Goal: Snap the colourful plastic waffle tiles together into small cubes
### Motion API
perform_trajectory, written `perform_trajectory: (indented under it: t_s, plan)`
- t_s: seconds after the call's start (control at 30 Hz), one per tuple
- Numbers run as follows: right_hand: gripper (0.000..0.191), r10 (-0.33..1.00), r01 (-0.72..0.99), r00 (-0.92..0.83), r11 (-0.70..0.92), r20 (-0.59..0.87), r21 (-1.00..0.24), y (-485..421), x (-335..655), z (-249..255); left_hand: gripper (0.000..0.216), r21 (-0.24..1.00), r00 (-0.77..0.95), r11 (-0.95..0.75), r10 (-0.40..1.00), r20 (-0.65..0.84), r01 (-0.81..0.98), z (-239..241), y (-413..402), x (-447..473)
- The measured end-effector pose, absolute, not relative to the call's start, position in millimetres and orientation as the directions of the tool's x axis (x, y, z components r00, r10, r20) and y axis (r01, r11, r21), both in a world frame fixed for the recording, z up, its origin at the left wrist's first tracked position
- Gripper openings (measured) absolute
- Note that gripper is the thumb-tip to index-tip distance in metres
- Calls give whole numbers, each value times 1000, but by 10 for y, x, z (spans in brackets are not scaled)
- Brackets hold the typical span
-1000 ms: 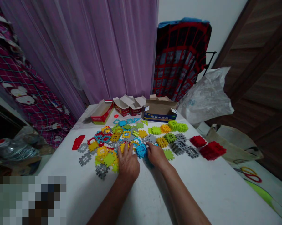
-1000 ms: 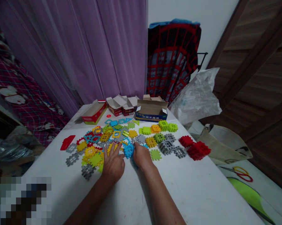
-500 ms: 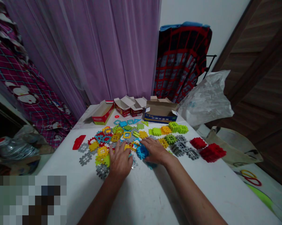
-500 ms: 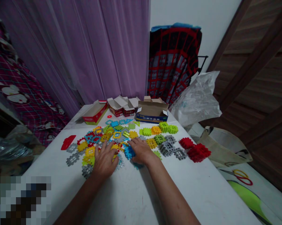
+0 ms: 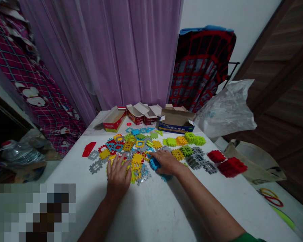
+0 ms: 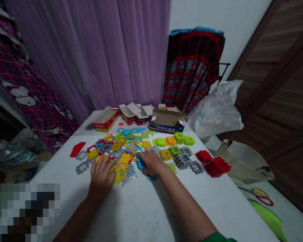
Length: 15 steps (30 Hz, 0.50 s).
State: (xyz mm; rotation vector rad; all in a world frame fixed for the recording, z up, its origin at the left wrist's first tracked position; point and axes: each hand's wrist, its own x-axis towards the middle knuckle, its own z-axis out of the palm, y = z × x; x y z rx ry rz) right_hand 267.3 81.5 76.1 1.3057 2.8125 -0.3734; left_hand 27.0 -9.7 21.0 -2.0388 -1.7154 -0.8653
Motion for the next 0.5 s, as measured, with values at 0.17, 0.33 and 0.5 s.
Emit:
perform_trajectory:
  t_s: [0.17,0.33,0.5]
  plan:
    - [88,768,767,-629,585,-122,-265,813,2757,797,29,143,52,-198,740,670,970,186,-131,297]
    - [58,907,755,-388,414,162,-509,663,3153,766,27,166,70,-241,738,671,956,199,-153,421]
    - [35,968,632,58,154,245,-759,136,3240,418,26,239,122,-316,799,589,918,211,-184,625]
